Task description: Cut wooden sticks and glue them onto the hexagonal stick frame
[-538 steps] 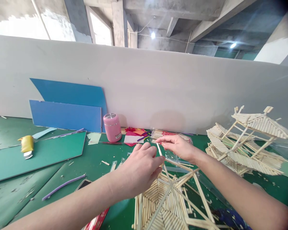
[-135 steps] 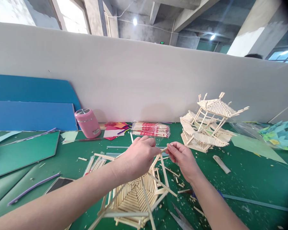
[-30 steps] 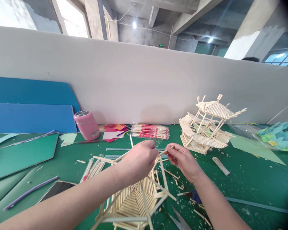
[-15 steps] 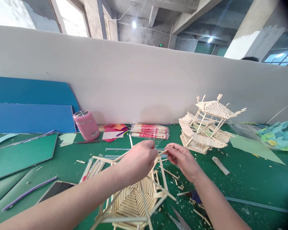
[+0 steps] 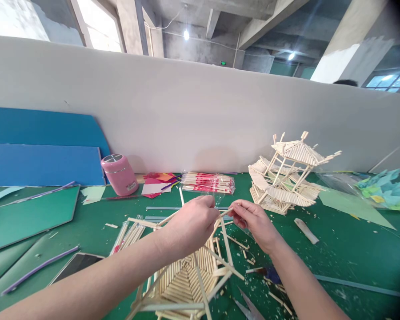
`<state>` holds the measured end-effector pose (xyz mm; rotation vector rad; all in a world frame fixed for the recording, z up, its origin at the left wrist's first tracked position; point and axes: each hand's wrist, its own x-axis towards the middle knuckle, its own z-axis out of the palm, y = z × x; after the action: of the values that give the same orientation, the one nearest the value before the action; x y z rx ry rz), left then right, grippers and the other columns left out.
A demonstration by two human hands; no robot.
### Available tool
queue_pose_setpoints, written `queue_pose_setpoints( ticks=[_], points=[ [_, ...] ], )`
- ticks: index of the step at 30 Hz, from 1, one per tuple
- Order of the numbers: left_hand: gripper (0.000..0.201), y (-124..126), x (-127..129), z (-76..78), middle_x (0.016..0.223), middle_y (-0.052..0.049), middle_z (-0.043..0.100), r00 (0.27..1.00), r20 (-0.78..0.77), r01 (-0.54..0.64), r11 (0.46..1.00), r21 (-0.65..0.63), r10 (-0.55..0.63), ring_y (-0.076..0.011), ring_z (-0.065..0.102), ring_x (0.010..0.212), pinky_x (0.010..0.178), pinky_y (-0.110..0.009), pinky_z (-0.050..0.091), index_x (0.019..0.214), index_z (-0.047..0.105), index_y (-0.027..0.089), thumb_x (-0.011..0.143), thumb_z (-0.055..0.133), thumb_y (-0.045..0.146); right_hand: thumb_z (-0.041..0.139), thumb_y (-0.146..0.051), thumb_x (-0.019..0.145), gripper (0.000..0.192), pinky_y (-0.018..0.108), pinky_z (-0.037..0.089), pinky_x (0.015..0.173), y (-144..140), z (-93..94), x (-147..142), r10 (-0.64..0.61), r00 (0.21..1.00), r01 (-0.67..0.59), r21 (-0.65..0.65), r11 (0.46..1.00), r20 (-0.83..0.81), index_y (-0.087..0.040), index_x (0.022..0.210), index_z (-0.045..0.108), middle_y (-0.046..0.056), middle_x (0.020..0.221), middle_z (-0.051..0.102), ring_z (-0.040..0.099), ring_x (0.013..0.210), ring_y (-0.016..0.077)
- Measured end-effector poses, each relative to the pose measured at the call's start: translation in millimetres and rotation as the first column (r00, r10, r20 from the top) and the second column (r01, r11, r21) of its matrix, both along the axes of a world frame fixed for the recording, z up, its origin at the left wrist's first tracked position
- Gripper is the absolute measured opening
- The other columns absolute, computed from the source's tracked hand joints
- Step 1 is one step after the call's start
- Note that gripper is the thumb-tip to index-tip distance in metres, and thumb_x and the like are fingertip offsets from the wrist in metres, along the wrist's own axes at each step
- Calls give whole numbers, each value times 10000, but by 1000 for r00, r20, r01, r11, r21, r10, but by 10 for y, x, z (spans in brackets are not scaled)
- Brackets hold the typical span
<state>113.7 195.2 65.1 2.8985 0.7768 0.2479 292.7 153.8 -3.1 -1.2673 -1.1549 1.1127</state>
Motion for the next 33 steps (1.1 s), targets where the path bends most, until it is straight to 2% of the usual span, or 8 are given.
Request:
queue_pose_setpoints(
  ticks=[9,17,33],
  points=[
    [199,-9,-2,0,758,-58,526,1000,7,1,1000,-14,-1,-130,486,648,566,-235,412,712,615,106,745,443,12,457,-431,841,302,225,286,478,13,32,31,9,996,-10,8,1000,84,-179,709,558,-11,669,554,461,573,115],
    [206,-9,-10,7,763,-56,529,1000,8,2,1000,-19,-2,-134,496,656,565,-237,414,714,617,113,740,441,9,452,-432,846,306,220,291,480,40,4,31,38,992,-44,46,998,118,-188,666,493,-48,589,451,387,529,100],
    [208,-5,-11,12,762,-59,530,1000,-4,-4,1000,-4,4,-135,491,645,553,-240,406,727,624,115,738,440,17,428,-442,855,316,227,291,472,39,27,57,87,983,-96,51,994,165,-196,662,472,-47,600,443,373,527,102]
  ],
)
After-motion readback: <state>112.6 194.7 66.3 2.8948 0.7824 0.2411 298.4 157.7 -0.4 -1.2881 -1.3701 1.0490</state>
